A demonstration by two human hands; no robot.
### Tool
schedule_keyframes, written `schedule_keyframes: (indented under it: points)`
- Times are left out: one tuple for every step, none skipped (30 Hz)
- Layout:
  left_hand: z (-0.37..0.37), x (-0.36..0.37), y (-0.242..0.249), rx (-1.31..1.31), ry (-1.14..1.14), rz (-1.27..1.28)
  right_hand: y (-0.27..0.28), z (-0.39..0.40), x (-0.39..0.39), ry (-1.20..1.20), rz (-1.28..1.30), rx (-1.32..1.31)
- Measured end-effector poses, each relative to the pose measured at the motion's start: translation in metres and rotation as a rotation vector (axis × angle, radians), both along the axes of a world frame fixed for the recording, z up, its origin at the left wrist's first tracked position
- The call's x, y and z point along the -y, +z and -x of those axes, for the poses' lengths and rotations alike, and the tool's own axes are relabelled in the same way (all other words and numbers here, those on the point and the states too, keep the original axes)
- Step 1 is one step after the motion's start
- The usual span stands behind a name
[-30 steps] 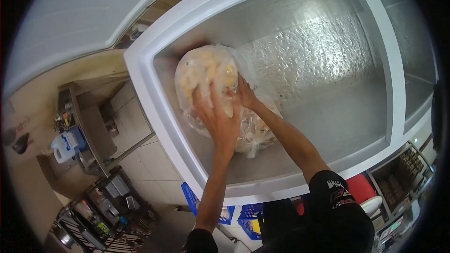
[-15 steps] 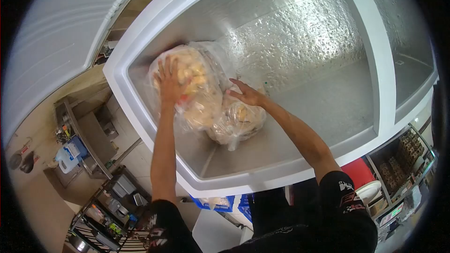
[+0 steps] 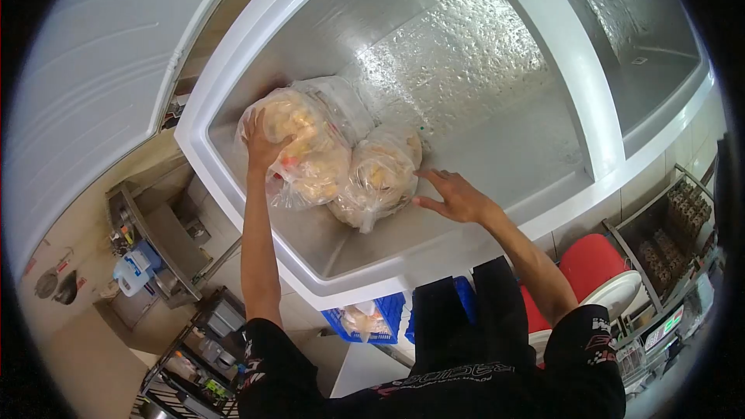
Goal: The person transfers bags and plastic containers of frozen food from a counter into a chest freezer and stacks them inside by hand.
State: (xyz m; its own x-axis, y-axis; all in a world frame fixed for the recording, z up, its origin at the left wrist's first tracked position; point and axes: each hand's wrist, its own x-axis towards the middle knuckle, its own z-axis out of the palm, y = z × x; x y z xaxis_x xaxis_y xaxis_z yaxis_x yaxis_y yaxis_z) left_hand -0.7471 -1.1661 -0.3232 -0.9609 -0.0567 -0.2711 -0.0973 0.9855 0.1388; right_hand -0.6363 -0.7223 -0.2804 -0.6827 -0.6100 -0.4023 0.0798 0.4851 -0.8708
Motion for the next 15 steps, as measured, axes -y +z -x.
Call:
schedule_keyframes:
  points:
    - [-0.002, -0.009, 0.007, 0.0, -0.003, 0.002, 0.004, -0.01, -0.005, -0.003, 0.002, 0.0]
    - [-0.005, -0.018, 0.012, -0.088, -0.011, -0.026, 0.008, -0.019, -0.008, -0.055, 0.007, -0.08]
    - [-0.009, -0.03, 0.021, -0.175, -0.018, -0.056, 0.012, -0.028, -0.011, -0.106, 0.01, -0.159]
    - [-0.018, -0.045, 0.032, -0.173, -0.017, -0.054, 0.021, -0.035, -0.015, -0.105, 0.012, -0.157]
    - [-0.032, -0.061, 0.047, -0.199, -0.056, -0.104, 0.033, -0.04, -0.02, -0.171, 0.072, -0.198]
    - [-0.048, -0.078, 0.065, -0.228, -0.098, -0.156, 0.045, -0.046, -0.025, -0.239, 0.132, -0.243]
    - [-0.07, -0.097, 0.085, -0.171, -0.082, -0.19, 0.053, -0.058, -0.029, -0.241, 0.129, -0.246]
    - [-0.096, -0.118, 0.106, -0.114, -0.072, -0.229, 0.058, -0.074, -0.034, -0.384, 0.195, -0.314]
    - [-0.125, -0.132, 0.122, -0.116, -0.08, -0.264, 0.064, -0.092, -0.04, -0.528, 0.258, -0.388]
    - [-0.157, -0.143, 0.135, -0.119, -0.092, -0.303, 0.074, -0.111, -0.049, -0.542, 0.244, -0.405]
    - [-0.199, -0.146, 0.132, -0.131, -0.069, -0.394, 0.084, -0.131, -0.061, -0.631, 0.165, -0.167]
    - [-0.236, -0.151, 0.132, -0.144, -0.047, -0.488, 0.089, -0.154, -0.074, -0.719, 0.09, 0.07]
    - [-0.26, -0.168, 0.156, -0.114, -0.086, -0.522, 0.068, -0.186, -0.083, -0.858, 0.09, 0.039]
    - [-0.283, -0.186, 0.178, -0.083, -0.129, -0.555, 0.07, -0.209, -0.098, -0.864, -0.012, 0.036]
    - [-0.309, -0.197, 0.185, -0.056, -0.145, -0.66, 0.073, -0.234, -0.114, -0.884, -0.116, 0.034]
